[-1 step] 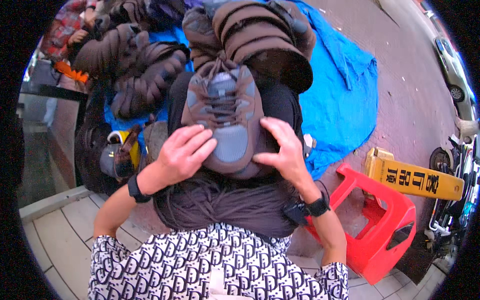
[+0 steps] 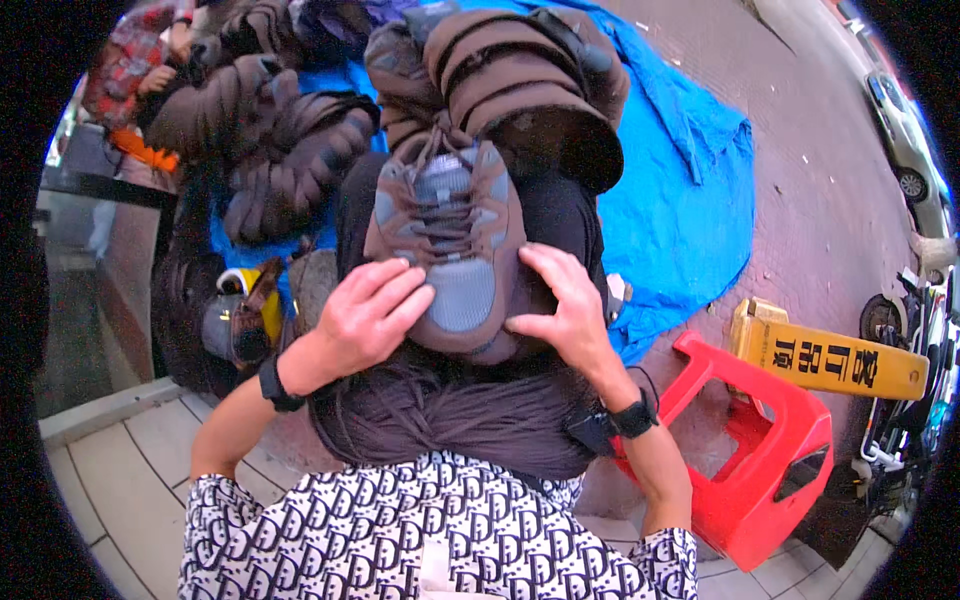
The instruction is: Lacing up a sneaker while sitting on a mat outdoors.
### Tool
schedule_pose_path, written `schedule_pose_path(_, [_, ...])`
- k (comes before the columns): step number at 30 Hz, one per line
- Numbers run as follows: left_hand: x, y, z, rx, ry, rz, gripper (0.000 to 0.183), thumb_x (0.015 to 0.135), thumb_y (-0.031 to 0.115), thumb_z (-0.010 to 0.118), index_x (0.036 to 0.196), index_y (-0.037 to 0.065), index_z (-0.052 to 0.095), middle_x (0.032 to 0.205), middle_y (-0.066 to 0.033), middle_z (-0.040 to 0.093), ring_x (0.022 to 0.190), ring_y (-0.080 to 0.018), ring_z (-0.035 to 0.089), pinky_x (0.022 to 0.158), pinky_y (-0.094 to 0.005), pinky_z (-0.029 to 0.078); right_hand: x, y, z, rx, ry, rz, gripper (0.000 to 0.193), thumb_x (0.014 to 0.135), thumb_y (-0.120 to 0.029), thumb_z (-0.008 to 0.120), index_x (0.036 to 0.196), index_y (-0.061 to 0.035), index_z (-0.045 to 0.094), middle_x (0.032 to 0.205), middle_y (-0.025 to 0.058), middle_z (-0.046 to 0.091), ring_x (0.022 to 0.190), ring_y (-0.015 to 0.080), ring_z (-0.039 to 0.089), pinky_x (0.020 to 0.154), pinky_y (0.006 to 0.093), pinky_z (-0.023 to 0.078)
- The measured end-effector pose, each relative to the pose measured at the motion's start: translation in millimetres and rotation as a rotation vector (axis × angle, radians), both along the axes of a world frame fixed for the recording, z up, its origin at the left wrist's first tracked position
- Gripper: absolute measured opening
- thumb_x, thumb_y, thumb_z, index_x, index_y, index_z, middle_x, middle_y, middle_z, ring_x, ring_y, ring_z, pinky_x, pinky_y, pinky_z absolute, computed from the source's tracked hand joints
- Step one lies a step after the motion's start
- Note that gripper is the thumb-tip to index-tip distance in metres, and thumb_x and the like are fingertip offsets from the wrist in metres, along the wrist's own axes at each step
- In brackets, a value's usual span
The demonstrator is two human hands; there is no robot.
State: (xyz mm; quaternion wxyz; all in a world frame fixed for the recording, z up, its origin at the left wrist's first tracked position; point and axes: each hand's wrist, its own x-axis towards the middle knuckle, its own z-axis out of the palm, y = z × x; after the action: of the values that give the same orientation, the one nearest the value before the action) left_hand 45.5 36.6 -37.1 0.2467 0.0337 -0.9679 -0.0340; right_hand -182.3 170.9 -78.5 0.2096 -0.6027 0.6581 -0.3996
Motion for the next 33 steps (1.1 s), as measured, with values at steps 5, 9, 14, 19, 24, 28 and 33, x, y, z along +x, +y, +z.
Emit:
schedule_pose_path(5, [0.4, -3.1, 3.9, 0.021, -0.043, -0.027, 0.04, 0.06, 0.007, 0.058, 0.1, 0.002, 0.057, 0.103, -0.012, 0.056, 0.095, -0.0279, 0.053, 0.08, -0.038, 0.047, 2.9, 2.0, 8.1, 0.059, -0.089, 0.001, 0.062, 0.051, -0.019, 0.075, 0.107, -0.001, 0.057, 0.118, 0.0153, 0.051, 0.111, 0.0294, 0.047, 0.094, 0.0364, 0.036])
schedule_pose_path(9, [1.9, -4.5, 5.3, 0.035, -0.044, -0.03, 0.046, 0.056, 0.006, 0.059, 0.101, 0.001, 0.057, 0.103, -0.0124, 0.056, 0.096, -0.0287, 0.053, 0.08, -0.0382, 0.047, 5.6, -0.1, 10.2, 0.041, 0.04, 0.015, 0.055, 0.052, -0.018, 0.074, 0.101, -0.0005, 0.058, 0.116, 0.0152, 0.052, 0.108, 0.0299, 0.048, 0.093, 0.0369, 0.037])
schedule_pose_path(14, [-0.9, -6.5, 5.7, 0.058, -0.054, -0.045, 0.05, 0.052, 0.007, 0.061, 0.101, 0.001, 0.057, 0.102, -0.0124, 0.056, 0.096, -0.0291, 0.053, 0.08, -0.0386, 0.047, 0.3, 1.5, 5.0, 0.017, 0.112, 0.059, 0.054, 0.053, -0.02, 0.073, 0.102, -0.0006, 0.058, 0.117, 0.0151, 0.051, 0.108, 0.0302, 0.048, 0.092, 0.0374, 0.037])
schedule_pose_path(19, [-1.4, -8.6, 8.1, 0.053, -0.061, -0.052, 0.05, 0.05, 0.006, 0.061, 0.1, 0.0, 0.057, 0.102, -0.0129, 0.056, 0.095, -0.0294, 0.053, 0.08, -0.0382, 0.047, -2.6, 0.1, 1.9, -0.001, 0.116, 0.116, 0.057, 0.054, -0.024, 0.073, 0.104, -0.0019, 0.057, 0.119, 0.0158, 0.049, 0.11, 0.0314, 0.046, 0.093, 0.039, 0.037])
schedule_pose_path(24, [-1.9, -8.8, 9.0, 0.054, -0.061, -0.058, 0.05, 0.05, 0.006, 0.06, 0.1, -0.001, 0.057, 0.102, -0.0129, 0.056, 0.095, -0.0293, 0.053, 0.08, -0.038, 0.047, -6.0, 1.5, 1.5, 0.022, 0.129, 0.151, 0.062, 0.053, -0.027, 0.074, 0.107, -0.0027, 0.056, 0.121, 0.0154, 0.048, 0.111, 0.0314, 0.045, 0.094, 0.0394, 0.036])
schedule_pose_path(28, [-2.4, -8.8, 10.7, 0.047, -0.056, -0.062, 0.047, 0.052, 0.006, 0.059, 0.098, -0.001, 0.058, 0.099, -0.0127, 0.057, 0.092, -0.0291, 0.054, 0.078, -0.0375, 0.048, -7.0, 1.9, 2.9, 0.025, 0.154, 0.198, 0.071, 0.05, -0.029, 0.076, 0.112, -0.0043, 0.053, 0.124, 0.0156, 0.044, 0.113, 0.0328, 0.042, 0.095, 0.0408, 0.034])
schedule_pose_path(33, [-3.1, -13.5, 12.7, 0.039, -0.037, -0.078, 0.044, 0.053, 0.006, 0.057, 0.097, -0.001, 0.058, 0.096, -0.0123, 0.058, 0.089, -0.0286, 0.055, 0.075, -0.037, 0.048, -4.0, 1.0, 3.1, 0.008, 0.192, 0.218, 0.078, 0.047, -0.031, 0.077, 0.115, -0.0041, 0.05, 0.125, 0.016, 0.042, 0.113, 0.034, 0.041, 0.095, 0.0425, 0.033])
